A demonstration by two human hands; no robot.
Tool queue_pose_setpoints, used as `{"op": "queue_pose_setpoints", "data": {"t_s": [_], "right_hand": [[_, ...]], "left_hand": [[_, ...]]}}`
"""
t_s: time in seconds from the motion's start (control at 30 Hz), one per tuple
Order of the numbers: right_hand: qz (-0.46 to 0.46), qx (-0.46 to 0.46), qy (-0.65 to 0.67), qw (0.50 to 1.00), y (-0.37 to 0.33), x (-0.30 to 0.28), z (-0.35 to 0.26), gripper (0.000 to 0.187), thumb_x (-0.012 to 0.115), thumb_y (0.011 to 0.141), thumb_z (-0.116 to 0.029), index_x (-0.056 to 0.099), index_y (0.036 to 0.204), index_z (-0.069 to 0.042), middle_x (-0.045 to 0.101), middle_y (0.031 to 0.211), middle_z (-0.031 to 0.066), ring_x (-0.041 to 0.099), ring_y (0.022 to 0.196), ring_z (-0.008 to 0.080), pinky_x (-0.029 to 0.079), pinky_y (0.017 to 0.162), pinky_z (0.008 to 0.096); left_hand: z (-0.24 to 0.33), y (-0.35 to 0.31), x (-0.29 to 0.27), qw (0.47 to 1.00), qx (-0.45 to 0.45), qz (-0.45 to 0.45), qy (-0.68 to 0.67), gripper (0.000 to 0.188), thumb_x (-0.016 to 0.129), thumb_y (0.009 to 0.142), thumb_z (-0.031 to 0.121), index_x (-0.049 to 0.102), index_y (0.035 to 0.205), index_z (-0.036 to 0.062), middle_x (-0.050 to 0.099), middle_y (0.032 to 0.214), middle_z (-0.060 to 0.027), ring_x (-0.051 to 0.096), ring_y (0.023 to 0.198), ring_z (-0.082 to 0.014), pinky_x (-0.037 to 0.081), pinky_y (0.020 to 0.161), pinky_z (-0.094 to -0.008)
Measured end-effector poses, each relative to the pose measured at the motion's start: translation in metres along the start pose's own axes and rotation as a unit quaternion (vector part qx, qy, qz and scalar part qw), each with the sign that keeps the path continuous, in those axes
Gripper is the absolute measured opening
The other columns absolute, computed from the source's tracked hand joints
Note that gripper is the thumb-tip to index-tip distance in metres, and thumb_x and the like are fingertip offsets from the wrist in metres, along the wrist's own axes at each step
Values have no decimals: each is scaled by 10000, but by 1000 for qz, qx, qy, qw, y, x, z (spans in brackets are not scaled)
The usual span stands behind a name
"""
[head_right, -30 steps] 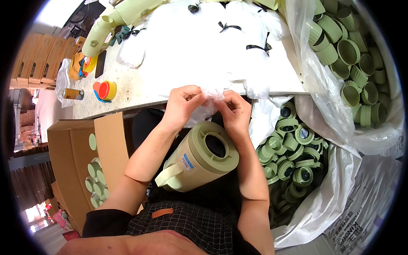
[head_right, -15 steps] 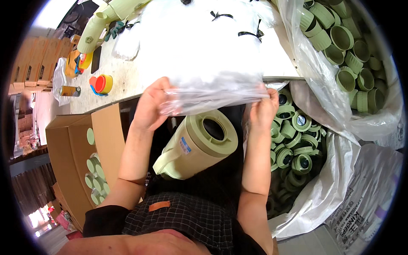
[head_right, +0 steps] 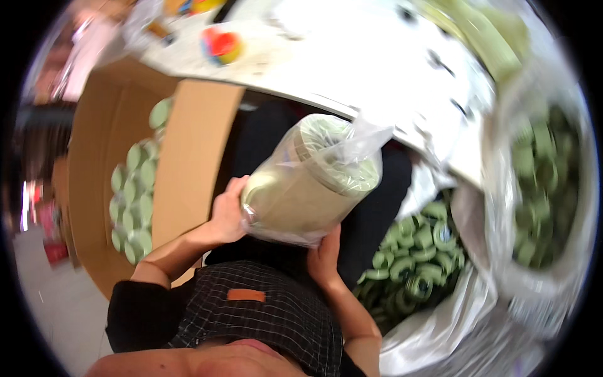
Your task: The person takes plastic pitchers and inserts them into clear plastic bags, then places the bagged pitchers into a large cardboard box. Later, they assemble a new cardboard box and secure its bottom with tape using a tape dispenser.
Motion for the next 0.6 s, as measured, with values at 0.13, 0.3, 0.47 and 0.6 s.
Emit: {"op": "queue_pose_setpoints", "data": {"t_s": [0.13, 0.3, 0.47, 0.6], "right_hand": [[-252, 139, 174, 942, 11, 77, 3, 614, 726, 848, -6, 445, 1393, 20, 547, 1353, 122, 526, 1254, 241, 405, 1074, 381], [-377, -12, 184, 908, 65, 155, -146, 676, 786, 781, -13, 475, 1381, 7, 588, 1294, 131, 591, 1174, 220, 471, 1003, 364], [-507, -233, 170, 812, 47, 227, -235, 632, 792, 783, -66, 513, 1349, -27, 646, 1121, 131, 654, 1010, 295, 517, 931, 357], [-507, -167, 48, 845, 48, 236, -169, 500, 757, 820, -51, 577, 1287, -37, 663, 1070, 124, 671, 980, 270, 532, 889, 350]], "left_hand": [[-24, -42, -30, 986, 2, 155, 65, 595, 711, 777, 69, 465, 1317, 26, 567, 1005, -197, 623, 796, -398, 521, 604, -464], [-117, -118, -151, 947, -191, 245, 86, 330, 596, 955, 231, 580, 1226, 43, 636, 1062, -147, 652, 912, -309, 529, 784, -391], [-269, -238, -302, 823, -324, 436, 168, 376, 462, 1020, 296, 643, 1116, -20, 688, 1020, -222, 663, 993, -378, 501, 886, -435], [-448, -271, -323, 765, -577, 243, 150, 546, 326, 1051, 380, 677, 1078, -37, 663, 1064, -315, 631, 1049, -451, 466, 912, -501]]}}
Point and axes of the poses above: each hand's wrist, its own y-axis towards the middle knuckle, its own x-axis out of the palm, z = x × y, the point moved 8 cm from there along y, towards the middle knuckle
